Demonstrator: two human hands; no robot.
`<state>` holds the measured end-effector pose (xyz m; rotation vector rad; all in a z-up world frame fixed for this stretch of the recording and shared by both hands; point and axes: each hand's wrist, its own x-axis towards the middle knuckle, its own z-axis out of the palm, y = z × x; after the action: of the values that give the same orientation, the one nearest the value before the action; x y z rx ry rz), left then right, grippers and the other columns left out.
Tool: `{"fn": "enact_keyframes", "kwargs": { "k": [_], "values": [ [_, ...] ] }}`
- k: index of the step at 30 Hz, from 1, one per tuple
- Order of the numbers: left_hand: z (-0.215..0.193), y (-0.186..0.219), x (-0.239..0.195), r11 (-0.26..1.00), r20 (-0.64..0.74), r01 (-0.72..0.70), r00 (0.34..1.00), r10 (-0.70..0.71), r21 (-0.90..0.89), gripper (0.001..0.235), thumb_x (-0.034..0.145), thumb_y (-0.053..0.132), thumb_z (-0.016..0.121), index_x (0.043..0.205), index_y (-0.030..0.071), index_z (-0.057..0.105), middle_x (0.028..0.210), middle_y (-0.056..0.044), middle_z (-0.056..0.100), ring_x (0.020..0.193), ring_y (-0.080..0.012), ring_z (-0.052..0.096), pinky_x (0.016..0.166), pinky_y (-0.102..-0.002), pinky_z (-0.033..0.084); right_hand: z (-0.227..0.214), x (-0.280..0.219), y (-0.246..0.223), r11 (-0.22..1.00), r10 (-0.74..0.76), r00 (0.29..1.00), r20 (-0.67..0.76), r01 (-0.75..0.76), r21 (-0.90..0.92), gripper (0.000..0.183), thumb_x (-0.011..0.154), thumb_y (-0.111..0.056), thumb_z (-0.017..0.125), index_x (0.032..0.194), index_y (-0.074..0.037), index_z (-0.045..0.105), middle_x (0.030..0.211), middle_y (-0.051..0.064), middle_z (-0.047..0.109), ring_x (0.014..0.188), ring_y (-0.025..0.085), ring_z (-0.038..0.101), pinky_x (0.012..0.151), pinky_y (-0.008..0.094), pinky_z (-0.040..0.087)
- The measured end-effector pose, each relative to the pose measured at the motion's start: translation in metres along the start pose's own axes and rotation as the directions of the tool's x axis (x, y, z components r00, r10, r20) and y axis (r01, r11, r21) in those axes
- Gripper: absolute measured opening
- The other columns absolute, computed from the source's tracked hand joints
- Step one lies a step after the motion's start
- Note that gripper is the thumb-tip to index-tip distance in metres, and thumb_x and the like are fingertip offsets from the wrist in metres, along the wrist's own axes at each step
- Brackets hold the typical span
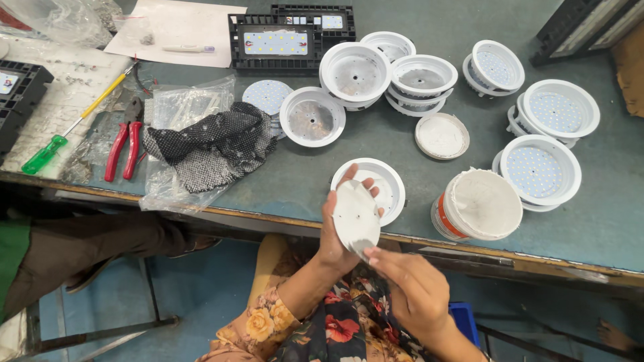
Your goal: The person applies a white paste to the interior of circular white plastic housings using a small spatula. They scoop the paste from a container, spread it evenly inside each housing, and place the finished units into a stack on the table.
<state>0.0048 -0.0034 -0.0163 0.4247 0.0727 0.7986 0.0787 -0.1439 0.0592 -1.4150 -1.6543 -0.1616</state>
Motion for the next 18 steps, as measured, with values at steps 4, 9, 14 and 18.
{"fn": "enact_keyframes", "kwargs": {
  "k": [4,9,14,18],
  "values": [
    [-0.016,0.002,0.021,1.0,-0.065,-0.027,0.998,0.026,-0.013,0.07,0.1,0.056,0.048,0.159,0.021,0.034,0.14,-0.008,0.05,0.129,-0.0222,0.049,0.103,-0.043,0.048,-0.008,-0.018,0.005,1.0,0.018,0.999,-0.03,-0.018,-0.02,0.033,0.076,0.013,0.064,0.106,0.0,0.069,0.106,0.013,0.077,0.091,0.026,0.077,0.078,0.031,0.06],
    [-0.035,0.02,0.077,0.252,0.399,-0.405,0.914,0.079,0.879,0.062,0.11,0.049,0.047,0.163,0.021,0.035,0.153,-0.013,0.041,0.144,-0.0294,0.039,0.126,-0.049,0.03,-0.026,-0.043,0.016,0.94,0.34,0.918,-0.204,-0.339,0.042,0.018,0.092,0.011,0.062,0.107,0.005,0.068,0.107,0.017,0.078,0.092,0.021,0.078,0.081,0.028,0.06],
    [-0.036,0.009,0.09,-0.497,0.491,-0.518,0.849,-0.196,0.696,0.067,0.094,0.053,0.063,0.151,0.022,0.046,0.143,-0.02,0.044,0.134,-0.0389,0.039,0.109,-0.057,0.03,-0.038,-0.073,0.033,0.867,0.488,0.788,-0.375,-0.39,0.309,0.015,0.098,0.008,0.061,0.112,0.008,0.067,0.112,0.02,0.075,0.107,0.024,0.075,0.098,0.031,0.058],
    [-0.043,0.004,0.088,-0.626,0.421,-0.504,0.859,-0.291,0.595,0.069,0.089,0.057,0.064,0.147,0.023,0.051,0.141,-0.02,0.045,0.134,-0.039,0.04,0.108,-0.062,0.028,-0.051,-0.101,0.052,0.838,0.532,0.64,-0.554,-0.493,0.234,0.016,0.102,0.005,0.065,0.117,0.009,0.068,0.111,0.021,0.074,0.103,0.023,0.071,0.101,0.03,0.055]
  ]
}}
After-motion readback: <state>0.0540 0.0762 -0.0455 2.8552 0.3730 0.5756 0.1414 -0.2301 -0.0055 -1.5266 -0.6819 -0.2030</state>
